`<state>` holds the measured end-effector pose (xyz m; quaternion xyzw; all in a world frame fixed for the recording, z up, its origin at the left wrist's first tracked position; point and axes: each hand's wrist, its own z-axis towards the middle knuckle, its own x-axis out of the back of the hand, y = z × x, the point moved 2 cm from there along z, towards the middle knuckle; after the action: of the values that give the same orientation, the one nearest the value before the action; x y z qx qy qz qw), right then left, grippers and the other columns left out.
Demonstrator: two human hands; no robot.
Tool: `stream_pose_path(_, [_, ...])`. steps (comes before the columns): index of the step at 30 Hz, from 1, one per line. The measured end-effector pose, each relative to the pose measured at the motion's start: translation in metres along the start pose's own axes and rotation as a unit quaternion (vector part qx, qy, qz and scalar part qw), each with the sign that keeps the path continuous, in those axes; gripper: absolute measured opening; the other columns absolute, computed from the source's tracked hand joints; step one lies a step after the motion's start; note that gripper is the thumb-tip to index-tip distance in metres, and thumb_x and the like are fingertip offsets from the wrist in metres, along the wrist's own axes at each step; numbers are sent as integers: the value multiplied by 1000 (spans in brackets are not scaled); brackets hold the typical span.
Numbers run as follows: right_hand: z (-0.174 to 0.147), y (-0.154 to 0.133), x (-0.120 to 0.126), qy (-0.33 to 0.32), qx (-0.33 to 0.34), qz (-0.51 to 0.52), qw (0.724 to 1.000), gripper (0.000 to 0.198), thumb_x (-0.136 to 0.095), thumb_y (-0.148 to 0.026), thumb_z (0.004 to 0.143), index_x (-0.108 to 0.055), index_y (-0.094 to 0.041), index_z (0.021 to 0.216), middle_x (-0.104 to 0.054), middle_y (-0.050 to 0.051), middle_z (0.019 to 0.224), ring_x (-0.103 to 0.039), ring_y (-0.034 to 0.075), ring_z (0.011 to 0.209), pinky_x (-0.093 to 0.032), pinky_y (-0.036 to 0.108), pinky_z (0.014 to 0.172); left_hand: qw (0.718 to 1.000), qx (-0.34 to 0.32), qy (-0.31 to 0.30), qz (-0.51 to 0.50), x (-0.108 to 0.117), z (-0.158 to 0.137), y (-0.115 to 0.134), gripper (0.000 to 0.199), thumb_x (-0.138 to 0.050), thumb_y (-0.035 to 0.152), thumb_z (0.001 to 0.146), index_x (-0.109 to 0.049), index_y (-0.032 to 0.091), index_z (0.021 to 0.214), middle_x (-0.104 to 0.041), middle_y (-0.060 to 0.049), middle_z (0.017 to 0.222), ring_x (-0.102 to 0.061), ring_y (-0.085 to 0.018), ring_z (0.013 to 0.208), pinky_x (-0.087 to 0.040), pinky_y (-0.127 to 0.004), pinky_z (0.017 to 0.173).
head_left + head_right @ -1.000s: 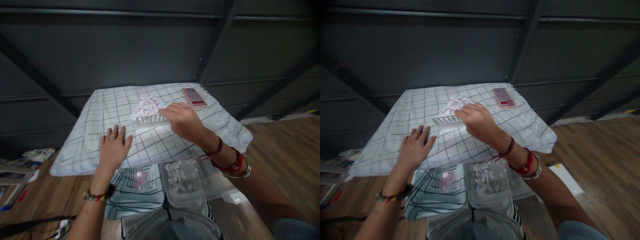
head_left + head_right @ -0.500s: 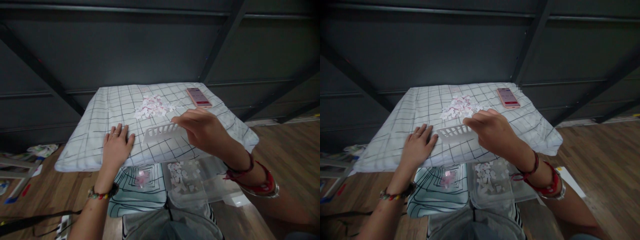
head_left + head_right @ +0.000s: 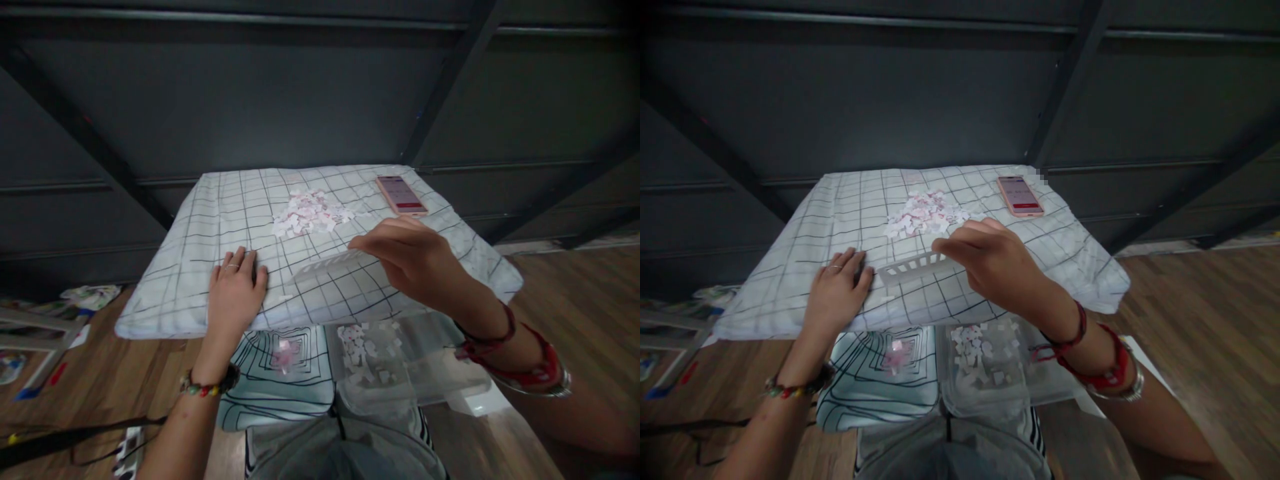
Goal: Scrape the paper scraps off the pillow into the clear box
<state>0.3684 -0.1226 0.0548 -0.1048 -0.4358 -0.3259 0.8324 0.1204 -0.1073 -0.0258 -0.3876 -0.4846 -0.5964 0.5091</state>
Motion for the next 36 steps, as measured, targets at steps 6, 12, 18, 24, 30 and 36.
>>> stream_pose_path(6, [15, 0, -16, 3, 49, 53, 997, 37, -37, 2, 79, -62, -18, 97, -63, 0, 75, -51, 12, 71, -36, 27, 67, 1000, -6, 9, -8, 0, 1, -2, 49, -30, 30, 90, -52, 7, 128, -47, -17, 140, -38, -32, 132, -31, -48, 107])
stream_pose_path(12, [20, 28, -11, -64, 59, 96, 992, 36, -35, -1, 82, -64, -21, 91, -62, -1, 75, -53, 10, 73, -39, 25, 71, 1000, -10, 8, 4, 0, 1, -3, 50, -27, 29, 91, -52, 9, 128, -48, -16, 140, -40, -31, 131, -33, -48, 106])
stream_pose_path(18, [-11, 61, 23, -109, 13, 106, 988, 27, -39, -14, 89, -65, -22, 88, -67, 0, 80, -60, 12, 79, -45, 28, 74, 999, -16, 16, 26, 2, 1, 1, 49, -29, 31, 91, -53, 9, 127, -48, -17, 139, -40, -33, 131, -33, -49, 105])
stream_pose_path(24, [-41, 58, 49, -121, -32, 113, 986, 27, -39, -18, 90, -65, -23, 87, -66, 1, 76, -61, 14, 76, -46, 33, 77, 995, -74, 34, 61, 13, -1, 18, 45, -33, 25, 89, -53, 8, 125, -51, -17, 136, -41, -32, 130, -33, -48, 106])
stream_pose_path(30, [-42, 56, 51, -80, -52, 51, 994, 25, -41, -16, 88, -64, -24, 93, -68, 1, 81, -62, 15, 81, -46, 32, 77, 993, -113, -6, 32, 12, 11, 43, 48, -37, 30, 90, -50, 5, 129, -50, -19, 137, -46, -32, 127, -40, -43, 102])
stream_pose_path(36, [-32, 78, 22, -14, -156, -152, 976, 29, -42, -12, 83, -63, -18, 102, -69, 8, 92, -61, 21, 86, -43, 36, 74, 991, -127, -37, 15, -7, 19, 45, 61, -39, 45, 91, -38, 4, 138, -37, -23, 145, -33, -35, 135, -33, -49, 106])
